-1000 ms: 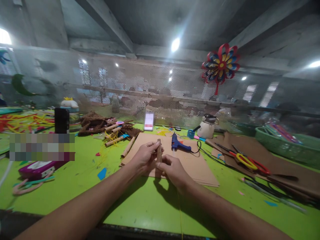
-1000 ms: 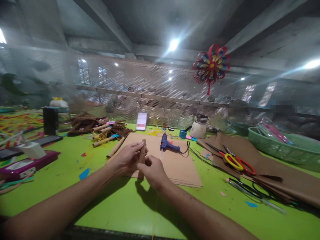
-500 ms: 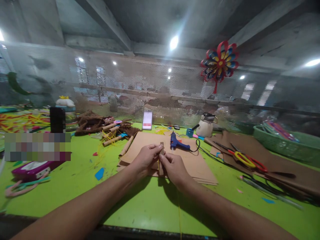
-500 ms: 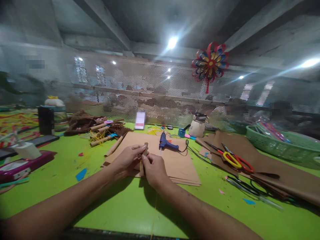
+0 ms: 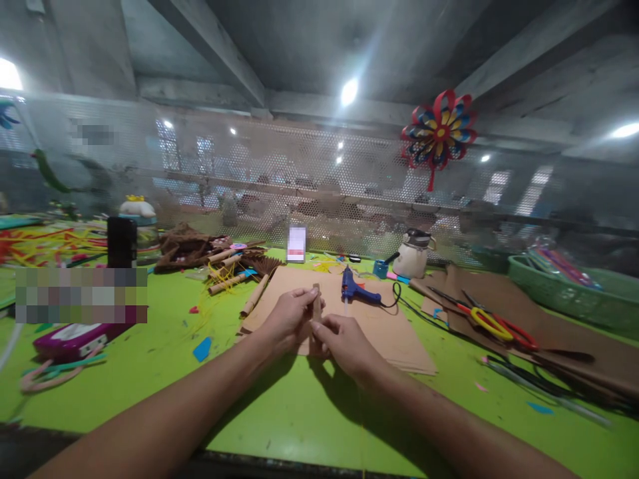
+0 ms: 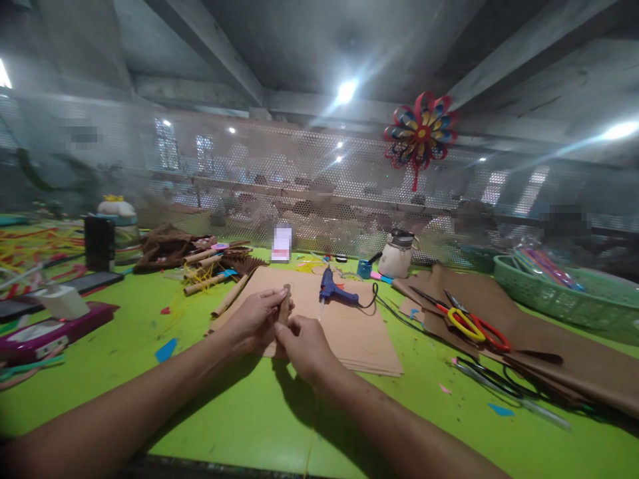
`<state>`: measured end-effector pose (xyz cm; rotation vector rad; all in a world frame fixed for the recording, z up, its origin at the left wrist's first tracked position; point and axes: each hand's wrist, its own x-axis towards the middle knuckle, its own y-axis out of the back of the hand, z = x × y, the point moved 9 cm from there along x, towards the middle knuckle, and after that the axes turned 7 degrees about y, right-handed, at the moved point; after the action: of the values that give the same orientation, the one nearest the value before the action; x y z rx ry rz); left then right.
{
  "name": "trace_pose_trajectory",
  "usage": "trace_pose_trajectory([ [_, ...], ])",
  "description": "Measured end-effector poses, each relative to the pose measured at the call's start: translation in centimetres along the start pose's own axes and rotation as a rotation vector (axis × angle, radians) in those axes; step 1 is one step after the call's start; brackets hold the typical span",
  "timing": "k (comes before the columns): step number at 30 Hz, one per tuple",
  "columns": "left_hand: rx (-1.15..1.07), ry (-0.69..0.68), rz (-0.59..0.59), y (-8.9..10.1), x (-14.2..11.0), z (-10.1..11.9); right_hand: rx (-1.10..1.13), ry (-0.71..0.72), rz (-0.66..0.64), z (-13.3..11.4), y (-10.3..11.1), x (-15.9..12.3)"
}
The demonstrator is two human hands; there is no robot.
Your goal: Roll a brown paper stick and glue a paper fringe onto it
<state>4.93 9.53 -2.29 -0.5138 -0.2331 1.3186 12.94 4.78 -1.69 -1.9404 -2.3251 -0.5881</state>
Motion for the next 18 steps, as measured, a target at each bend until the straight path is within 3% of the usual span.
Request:
trace_pose_trajectory([
  [4, -0.022, -0.029, 0.038, 0.6, 0.3, 1.0, -0.015, 0.009, -0.025, -0.4, -0.3, -0.5],
  [9, -0.027, 0.023, 0.011, 0.0, -0.1, 1.1, -0.117, 0.026, 0.031, -0.5, 0.3, -0.5],
  [18, 0.028, -0.062, -0.029, 0.4, 0.5, 1.5, -0.505, 0.27, 0.066, -2.5, 0.3, -1.4],
])
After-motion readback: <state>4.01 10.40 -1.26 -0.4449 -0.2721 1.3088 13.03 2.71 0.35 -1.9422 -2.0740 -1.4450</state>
